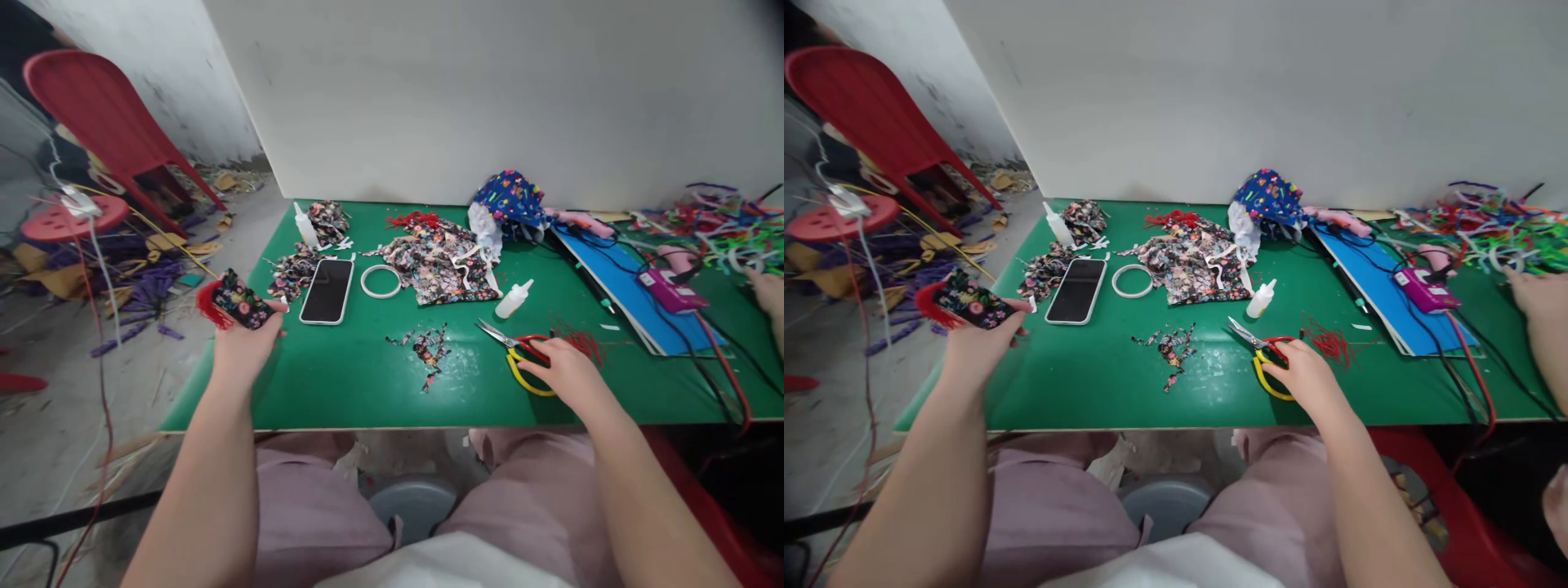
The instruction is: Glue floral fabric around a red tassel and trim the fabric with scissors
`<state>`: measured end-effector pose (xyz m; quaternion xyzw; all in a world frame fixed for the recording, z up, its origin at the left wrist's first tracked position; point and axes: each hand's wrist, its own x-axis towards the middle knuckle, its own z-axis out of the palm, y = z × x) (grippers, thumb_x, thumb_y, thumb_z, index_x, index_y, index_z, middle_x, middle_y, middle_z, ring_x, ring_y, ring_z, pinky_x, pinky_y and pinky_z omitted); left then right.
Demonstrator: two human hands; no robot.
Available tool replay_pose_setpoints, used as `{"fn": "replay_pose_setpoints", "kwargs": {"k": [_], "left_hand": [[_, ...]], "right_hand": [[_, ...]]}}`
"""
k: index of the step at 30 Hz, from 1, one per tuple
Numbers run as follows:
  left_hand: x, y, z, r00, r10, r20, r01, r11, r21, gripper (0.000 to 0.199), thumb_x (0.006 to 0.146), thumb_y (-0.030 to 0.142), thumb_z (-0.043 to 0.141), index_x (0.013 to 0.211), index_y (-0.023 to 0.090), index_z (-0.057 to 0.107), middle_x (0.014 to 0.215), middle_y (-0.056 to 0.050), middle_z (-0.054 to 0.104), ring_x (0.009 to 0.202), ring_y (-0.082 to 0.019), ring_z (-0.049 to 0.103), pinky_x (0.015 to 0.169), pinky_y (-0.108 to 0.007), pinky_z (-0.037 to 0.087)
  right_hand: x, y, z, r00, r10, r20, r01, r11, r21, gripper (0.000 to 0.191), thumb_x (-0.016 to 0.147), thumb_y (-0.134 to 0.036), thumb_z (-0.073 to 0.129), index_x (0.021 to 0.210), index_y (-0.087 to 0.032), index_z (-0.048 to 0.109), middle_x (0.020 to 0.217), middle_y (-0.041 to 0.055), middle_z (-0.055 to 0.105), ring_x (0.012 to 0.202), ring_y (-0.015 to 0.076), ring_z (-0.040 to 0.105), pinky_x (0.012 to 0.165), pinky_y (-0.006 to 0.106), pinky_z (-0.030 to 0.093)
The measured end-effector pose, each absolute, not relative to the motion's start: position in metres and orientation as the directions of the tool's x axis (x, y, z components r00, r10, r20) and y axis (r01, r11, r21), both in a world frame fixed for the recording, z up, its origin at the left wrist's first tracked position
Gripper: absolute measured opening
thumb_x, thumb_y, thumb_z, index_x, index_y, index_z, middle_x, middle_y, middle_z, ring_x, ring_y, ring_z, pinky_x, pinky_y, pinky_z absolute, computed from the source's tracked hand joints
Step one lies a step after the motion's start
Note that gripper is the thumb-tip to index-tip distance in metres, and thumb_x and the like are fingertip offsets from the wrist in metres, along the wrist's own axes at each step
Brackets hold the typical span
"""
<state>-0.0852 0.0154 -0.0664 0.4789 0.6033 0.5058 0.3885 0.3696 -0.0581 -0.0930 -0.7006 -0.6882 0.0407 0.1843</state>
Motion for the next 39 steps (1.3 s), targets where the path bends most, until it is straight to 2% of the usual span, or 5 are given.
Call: {"fn": "replay_pose_setpoints", "kwargs": {"k": [8,13,17,23,39], "left_hand": [[-0.101,0.011,-0.072,-0.424,0.904,0.052,0.421,0.146,0.895,0.017,0.072,0.027,0.061,0.085,0.02,0.068,0.078,0.004,0.065,0.056,-0.008,0.058,0.043,-0.015,0.041],[-0.103,0.005,-0.069,-0.419,0.907,0.035,0.445,0.172,0.879,0.02,0.069,0.032,0.06,0.085,0.02,0.067,0.081,-0.001,0.067,0.057,-0.012,0.06,0.044,-0.02,0.044],[-0.104,-0.001,-0.067,-0.389,0.921,0.01,0.435,0.174,0.884,0.023,0.069,0.034,0.059,0.086,0.021,0.067,0.084,-0.001,0.069,0.06,-0.013,0.062,0.045,-0.021,0.046],[-0.11,-0.003,-0.07,-0.365,0.931,-0.011,0.416,0.174,0.893,0.024,0.069,0.035,0.059,0.087,0.02,0.066,0.084,-0.002,0.069,0.061,-0.014,0.063,0.044,-0.02,0.047],[-0.123,-0.008,-0.092,-0.285,0.958,-0.015,0.44,0.145,0.886,0.04,0.076,0.051,0.055,0.095,0.018,0.066,0.08,-0.006,0.07,0.055,-0.016,0.062,0.049,-0.024,0.049]], "right_hand": [[0.299,-0.067,-0.15,0.035,0.976,0.213,0.918,0.053,-0.393,0.061,0.089,-0.052,0.038,0.136,-0.014,0.043,0.136,0.0153,0.049,0.127,0.0258,0.044,0.103,0.044,0.037],[0.236,-0.024,-0.167,-0.037,0.985,0.167,0.883,0.111,-0.457,0.078,0.089,-0.06,0.029,0.145,-0.007,0.021,0.149,0.0197,0.028,0.139,0.0293,0.023,0.111,0.05,0.022],[0.195,0.002,-0.156,-0.122,0.981,0.15,0.843,0.182,-0.507,0.073,0.089,-0.058,0.031,0.143,-0.009,0.028,0.147,0.0201,0.031,0.138,0.0299,0.026,0.111,0.052,0.021],[0.184,0.015,-0.131,-0.28,0.947,0.157,0.75,0.318,-0.581,0.034,0.089,-0.036,0.051,0.118,-0.019,0.054,0.121,0.0083,0.055,0.102,0.0191,0.057,0.086,0.042,0.049],[0.193,-0.007,-0.091,-0.61,0.785,0.105,0.53,0.504,-0.682,0.043,0.089,-0.054,0.038,0.102,-0.028,0.07,0.113,0.0026,0.068,0.111,0.0186,0.059,0.1,0.038,0.044]]}}
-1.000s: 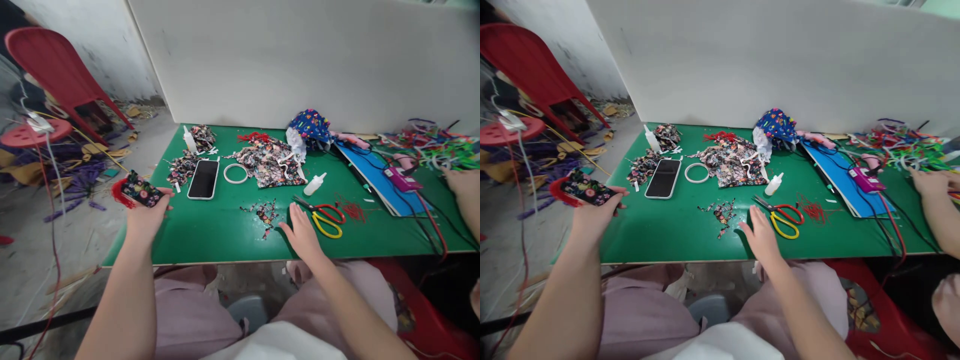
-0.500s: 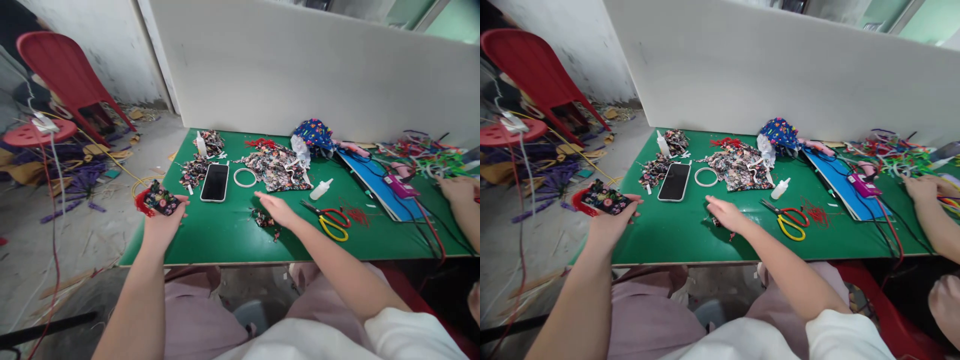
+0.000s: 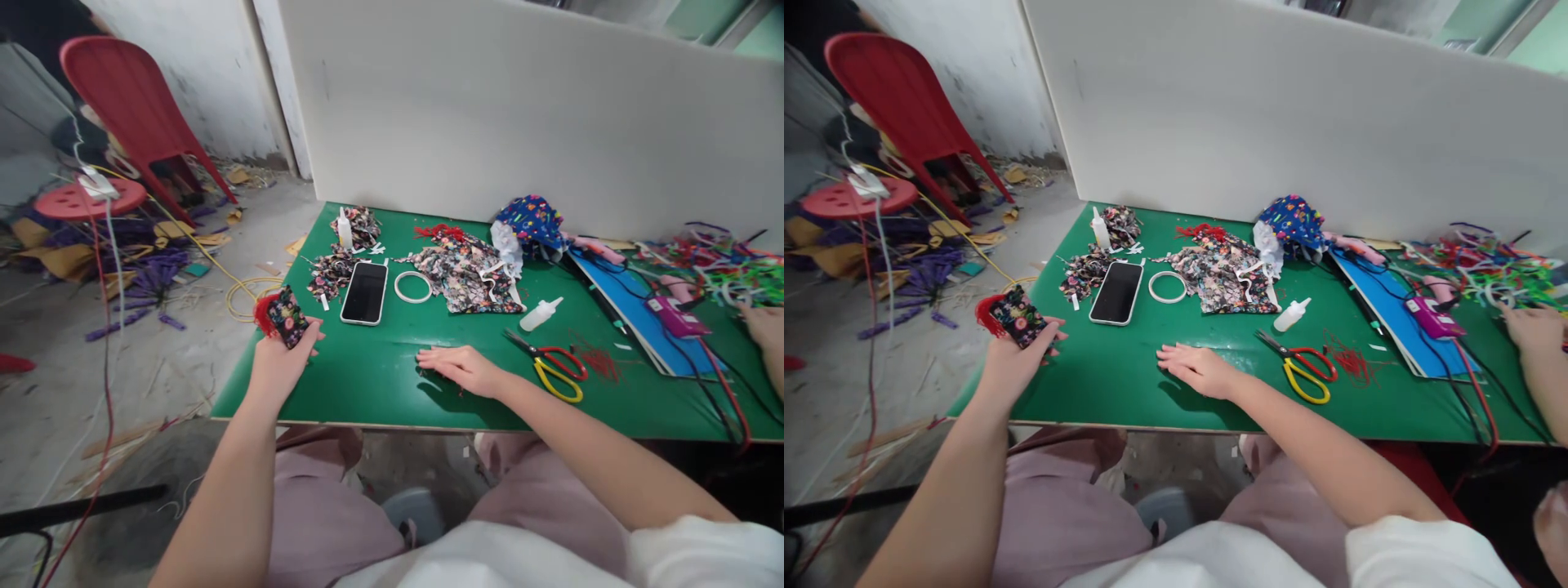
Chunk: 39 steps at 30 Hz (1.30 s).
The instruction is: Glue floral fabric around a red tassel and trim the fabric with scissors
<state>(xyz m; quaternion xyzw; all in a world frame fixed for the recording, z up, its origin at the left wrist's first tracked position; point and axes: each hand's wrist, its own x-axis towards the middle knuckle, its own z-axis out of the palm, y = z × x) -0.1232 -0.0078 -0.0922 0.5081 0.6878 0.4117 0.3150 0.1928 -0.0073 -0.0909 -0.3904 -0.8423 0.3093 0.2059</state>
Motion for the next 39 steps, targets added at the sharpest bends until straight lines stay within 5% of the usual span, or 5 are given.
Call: {"fn": "replay_pose_setpoints", "kwargs": {"k": [11,18,24,32,39], "left_hand": [[-0.123,-0.012,-0.083,-0.327,0.945,-0.008,0.477,0.172,0.862,0.039,0.076,0.052,0.053,0.093,0.019,0.066,0.077,-0.005,0.071,0.057,-0.018,0.064,0.054,-0.027,0.052],[-0.119,-0.014,-0.082,-0.312,0.95,0.008,0.48,0.15,0.864,0.033,0.076,0.05,0.055,0.088,0.021,0.066,0.073,-0.005,0.071,0.059,-0.019,0.064,0.055,-0.026,0.051],[-0.135,-0.017,-0.083,-0.368,0.93,0.008,0.424,0.16,0.892,0.035,0.075,0.05,0.056,0.091,0.02,0.066,0.074,-0.005,0.07,0.057,-0.018,0.063,0.053,-0.026,0.049],[-0.125,-0.019,-0.062,-0.38,0.924,-0.028,0.232,0.125,0.965,0.035,0.077,0.049,0.053,0.083,0.017,0.067,0.066,-0.003,0.067,0.051,-0.015,0.059,0.046,-0.024,0.044],[-0.139,-0.02,-0.07,-0.376,0.924,-0.064,0.036,0.084,0.996,0.053,0.086,0.056,0.033,0.081,0.017,0.068,0.058,-0.005,0.064,0.045,-0.015,0.056,0.041,-0.025,0.042]], "right_hand": [[0.189,-0.032,-0.16,-0.239,0.962,0.129,0.76,0.269,-0.591,0.064,0.091,-0.052,0.031,0.145,-0.017,0.027,0.15,0.01,0.026,0.141,0.0259,0.018,0.114,0.055,0.012],[0.098,-0.022,-0.142,-0.31,0.943,0.123,0.728,0.319,-0.607,0.061,0.091,-0.054,0.031,0.143,-0.022,0.033,0.147,0.006,0.036,0.138,0.0209,0.027,0.114,0.043,0.023],[0.138,-0.029,-0.136,-0.239,0.963,0.123,0.769,0.265,-0.582,0.065,0.093,-0.051,0.025,0.146,-0.015,0.023,0.15,0.0144,0.027,0.141,0.0281,0.017,0.113,0.058,0.014],[0.043,-0.036,-0.156,-0.443,0.885,0.144,0.727,0.449,-0.519,0.072,0.09,-0.052,0.034,0.143,-0.005,0.026,0.15,0.018,0.025,0.141,0.0275,0.017,0.115,0.05,0.018],[0.004,0.003,-0.107,-0.632,0.742,0.225,0.586,0.647,-0.488,0.063,0.093,-0.045,0.032,0.143,-0.008,0.029,0.149,0.0142,0.031,0.141,0.0199,0.02,0.115,0.038,0.023]]}}
